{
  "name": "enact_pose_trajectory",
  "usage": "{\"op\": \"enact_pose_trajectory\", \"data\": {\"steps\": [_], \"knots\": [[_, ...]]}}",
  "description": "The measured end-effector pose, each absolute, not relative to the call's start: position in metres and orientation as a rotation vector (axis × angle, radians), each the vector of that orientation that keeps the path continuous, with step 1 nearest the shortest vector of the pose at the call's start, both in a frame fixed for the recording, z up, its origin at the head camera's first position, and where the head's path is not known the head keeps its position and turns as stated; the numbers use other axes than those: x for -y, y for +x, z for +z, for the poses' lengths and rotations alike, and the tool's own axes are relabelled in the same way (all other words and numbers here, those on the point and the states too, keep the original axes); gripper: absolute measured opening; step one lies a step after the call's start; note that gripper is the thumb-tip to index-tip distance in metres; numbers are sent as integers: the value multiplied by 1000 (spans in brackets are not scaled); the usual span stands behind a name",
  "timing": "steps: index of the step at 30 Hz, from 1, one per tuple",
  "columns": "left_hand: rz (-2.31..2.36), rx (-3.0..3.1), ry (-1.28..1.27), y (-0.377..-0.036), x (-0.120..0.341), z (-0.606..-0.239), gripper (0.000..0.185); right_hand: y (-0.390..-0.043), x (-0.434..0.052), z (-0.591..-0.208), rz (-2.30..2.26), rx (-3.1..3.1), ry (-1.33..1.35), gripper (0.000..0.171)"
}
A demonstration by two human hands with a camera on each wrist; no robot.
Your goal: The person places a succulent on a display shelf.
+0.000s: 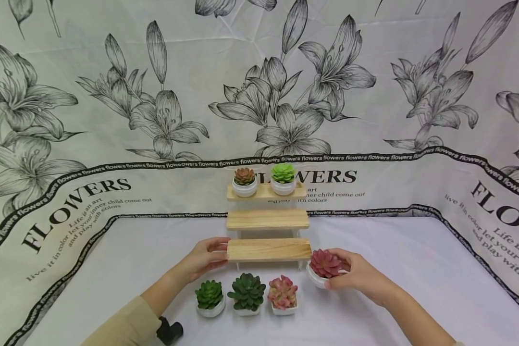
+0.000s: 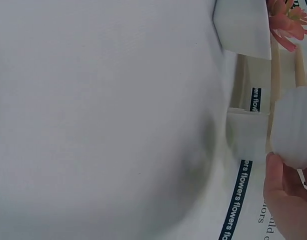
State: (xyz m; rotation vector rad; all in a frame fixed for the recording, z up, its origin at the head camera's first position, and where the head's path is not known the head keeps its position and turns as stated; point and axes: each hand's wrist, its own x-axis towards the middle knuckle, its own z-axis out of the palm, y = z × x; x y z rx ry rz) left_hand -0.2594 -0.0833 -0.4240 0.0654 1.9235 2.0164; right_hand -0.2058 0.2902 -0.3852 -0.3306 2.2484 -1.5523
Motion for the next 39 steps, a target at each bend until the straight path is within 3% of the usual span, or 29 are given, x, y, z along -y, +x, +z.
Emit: {"op": "enact_pose_trajectory", "data": {"steps": [25, 39], "knots": [[2026, -1927, 78, -261, 84, -428, 50, -241, -254, -329, -1634, -2348, -323, 77], [2031, -1924, 72, -263, 84, -429, 49, -266, -216, -317, -1658, -2326, -321, 76]]}}
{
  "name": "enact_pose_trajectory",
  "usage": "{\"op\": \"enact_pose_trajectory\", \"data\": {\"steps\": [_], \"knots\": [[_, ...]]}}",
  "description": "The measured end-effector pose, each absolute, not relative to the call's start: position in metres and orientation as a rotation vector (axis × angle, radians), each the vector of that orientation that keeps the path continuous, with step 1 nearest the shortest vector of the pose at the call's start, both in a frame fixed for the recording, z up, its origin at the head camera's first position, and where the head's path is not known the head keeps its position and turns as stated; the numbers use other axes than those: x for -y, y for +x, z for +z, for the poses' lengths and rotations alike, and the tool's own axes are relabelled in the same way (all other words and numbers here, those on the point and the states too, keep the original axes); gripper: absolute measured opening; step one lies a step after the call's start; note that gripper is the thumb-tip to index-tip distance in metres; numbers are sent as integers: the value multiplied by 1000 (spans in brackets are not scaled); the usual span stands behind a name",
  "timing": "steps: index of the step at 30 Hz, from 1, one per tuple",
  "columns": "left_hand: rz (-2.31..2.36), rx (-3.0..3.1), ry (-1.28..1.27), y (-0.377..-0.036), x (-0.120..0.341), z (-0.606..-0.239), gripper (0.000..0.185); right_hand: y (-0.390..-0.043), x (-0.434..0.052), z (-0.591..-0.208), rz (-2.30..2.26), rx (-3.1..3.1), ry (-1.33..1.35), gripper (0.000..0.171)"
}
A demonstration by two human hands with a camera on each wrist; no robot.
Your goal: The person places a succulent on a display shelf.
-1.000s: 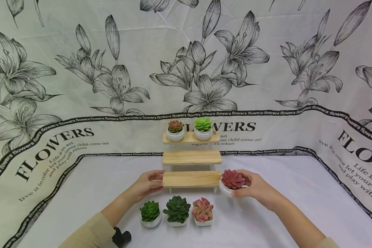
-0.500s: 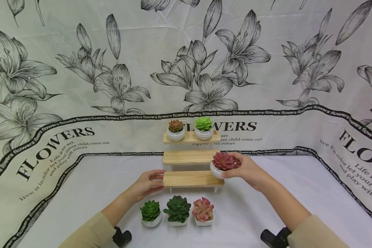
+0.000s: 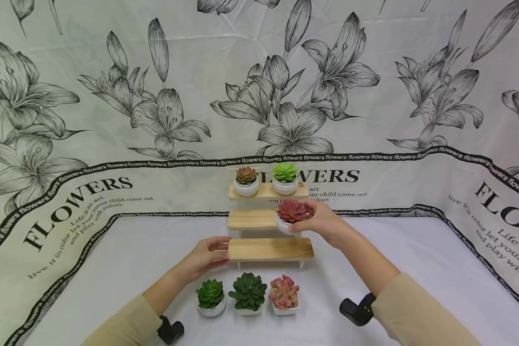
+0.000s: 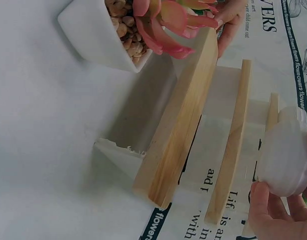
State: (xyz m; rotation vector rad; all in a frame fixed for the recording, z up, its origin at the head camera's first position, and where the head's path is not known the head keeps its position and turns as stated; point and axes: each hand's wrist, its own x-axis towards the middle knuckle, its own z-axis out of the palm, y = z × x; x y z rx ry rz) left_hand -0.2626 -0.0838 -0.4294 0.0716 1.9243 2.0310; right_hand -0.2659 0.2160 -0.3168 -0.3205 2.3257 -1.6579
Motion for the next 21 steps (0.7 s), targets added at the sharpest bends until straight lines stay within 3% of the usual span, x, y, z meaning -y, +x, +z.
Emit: {"op": "enact_pose_trajectory", "data": {"steps": [21], "knots": [[2024, -1924, 62, -261, 84, -428, 49, -297, -152, -326, -1672, -2329, -320, 72]]}}
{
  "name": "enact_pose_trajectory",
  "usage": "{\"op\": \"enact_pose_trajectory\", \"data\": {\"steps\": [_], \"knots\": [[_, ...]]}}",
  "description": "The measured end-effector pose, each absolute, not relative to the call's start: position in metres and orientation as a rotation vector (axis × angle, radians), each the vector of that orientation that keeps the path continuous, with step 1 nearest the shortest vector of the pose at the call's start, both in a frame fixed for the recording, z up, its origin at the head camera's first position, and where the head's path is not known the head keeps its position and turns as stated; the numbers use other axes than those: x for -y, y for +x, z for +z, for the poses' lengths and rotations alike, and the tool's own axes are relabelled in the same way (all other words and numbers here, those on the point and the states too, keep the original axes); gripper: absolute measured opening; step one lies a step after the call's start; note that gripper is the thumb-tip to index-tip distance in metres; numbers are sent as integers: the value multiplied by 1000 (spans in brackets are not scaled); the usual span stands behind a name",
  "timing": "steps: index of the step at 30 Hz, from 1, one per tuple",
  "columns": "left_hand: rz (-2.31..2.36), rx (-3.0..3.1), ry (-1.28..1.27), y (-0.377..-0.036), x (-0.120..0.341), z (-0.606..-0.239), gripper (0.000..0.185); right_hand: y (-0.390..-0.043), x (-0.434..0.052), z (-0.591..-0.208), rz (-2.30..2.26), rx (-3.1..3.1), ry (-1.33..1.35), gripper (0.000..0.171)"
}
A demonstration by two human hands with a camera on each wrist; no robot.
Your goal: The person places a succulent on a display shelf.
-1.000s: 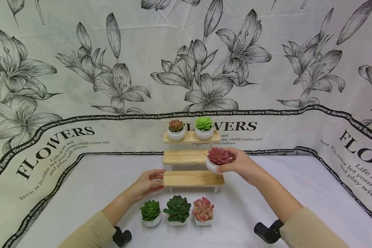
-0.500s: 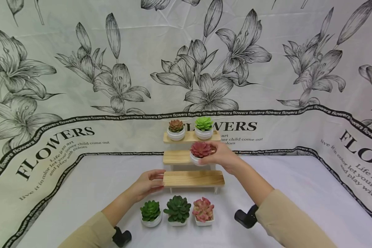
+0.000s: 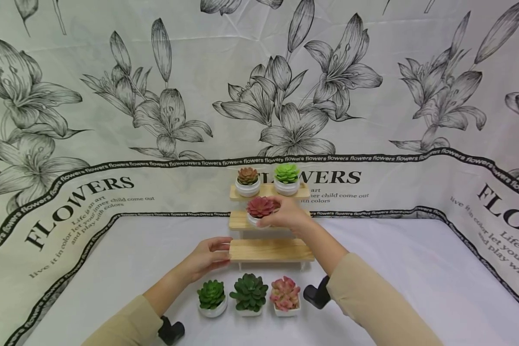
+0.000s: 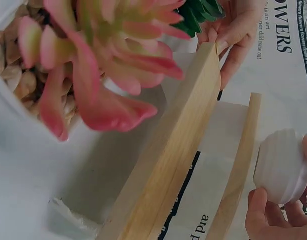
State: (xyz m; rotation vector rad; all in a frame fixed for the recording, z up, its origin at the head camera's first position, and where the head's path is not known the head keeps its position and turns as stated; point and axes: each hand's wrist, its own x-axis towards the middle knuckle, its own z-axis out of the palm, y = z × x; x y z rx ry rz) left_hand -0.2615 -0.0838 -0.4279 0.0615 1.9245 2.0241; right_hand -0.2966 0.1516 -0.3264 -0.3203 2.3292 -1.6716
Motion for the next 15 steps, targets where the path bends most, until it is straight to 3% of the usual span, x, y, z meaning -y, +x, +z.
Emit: {"op": "enact_pose_trajectory", "data": {"steps": [15], "knots": [[2028, -1913, 61, -261, 84, -427, 50, -301, -135, -332, -1724, -2369, -262, 67]]}}
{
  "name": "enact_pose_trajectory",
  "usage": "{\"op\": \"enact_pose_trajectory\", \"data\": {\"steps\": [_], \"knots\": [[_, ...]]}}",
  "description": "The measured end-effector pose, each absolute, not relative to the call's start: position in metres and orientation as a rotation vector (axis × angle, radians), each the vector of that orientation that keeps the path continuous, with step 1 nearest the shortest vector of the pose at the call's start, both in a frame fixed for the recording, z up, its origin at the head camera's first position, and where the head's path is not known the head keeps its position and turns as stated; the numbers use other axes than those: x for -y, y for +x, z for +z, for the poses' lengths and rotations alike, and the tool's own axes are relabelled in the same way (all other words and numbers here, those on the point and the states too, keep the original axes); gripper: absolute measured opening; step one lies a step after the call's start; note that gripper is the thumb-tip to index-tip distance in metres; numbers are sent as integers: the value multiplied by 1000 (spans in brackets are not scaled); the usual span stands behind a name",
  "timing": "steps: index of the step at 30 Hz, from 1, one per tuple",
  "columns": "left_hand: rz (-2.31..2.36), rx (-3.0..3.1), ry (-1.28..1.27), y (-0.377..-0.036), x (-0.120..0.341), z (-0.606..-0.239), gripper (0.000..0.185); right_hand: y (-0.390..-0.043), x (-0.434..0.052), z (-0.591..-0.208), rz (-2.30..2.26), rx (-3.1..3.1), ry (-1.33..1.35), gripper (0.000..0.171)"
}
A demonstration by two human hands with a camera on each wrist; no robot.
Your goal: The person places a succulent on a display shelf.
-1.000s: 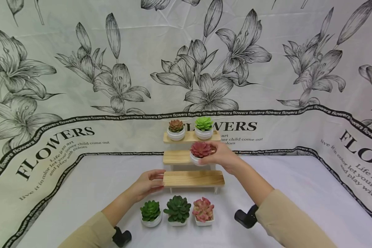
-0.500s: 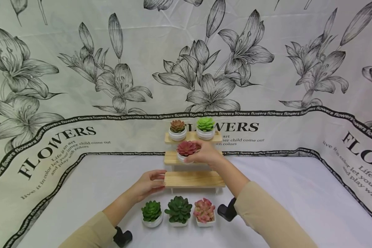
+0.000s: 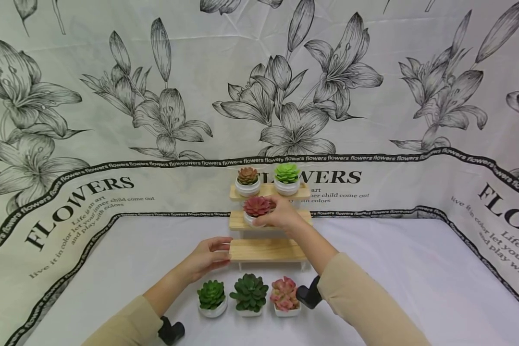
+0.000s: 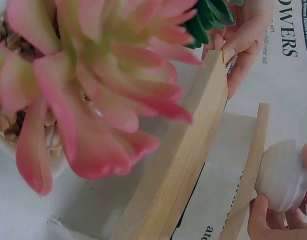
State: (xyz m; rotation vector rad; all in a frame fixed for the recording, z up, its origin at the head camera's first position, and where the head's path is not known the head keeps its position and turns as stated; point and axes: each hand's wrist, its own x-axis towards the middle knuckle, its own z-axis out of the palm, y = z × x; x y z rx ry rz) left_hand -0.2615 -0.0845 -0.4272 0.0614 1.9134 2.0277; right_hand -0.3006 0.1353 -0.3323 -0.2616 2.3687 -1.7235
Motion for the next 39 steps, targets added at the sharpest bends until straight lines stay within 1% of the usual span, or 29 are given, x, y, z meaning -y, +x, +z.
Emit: {"op": "enact_pose_trajectory", "data": {"steps": [7, 15, 20, 39], "knots": [[2027, -1917, 59, -261, 84, -427, 50, -303, -134, -335, -1733, -2378, -257, 66], [2020, -1928, 72, -260, 84, -426, 50, -301, -139, -334, -1711, -2358, -248, 69], [2023, -1925, 77, -260, 84, -427, 50, -298, -146, -334, -1742, -2317, -295, 70], [2021, -1924, 73, -260, 84, -426, 50, -272, -185, -325, -1734, -2203, -354, 66]]}}
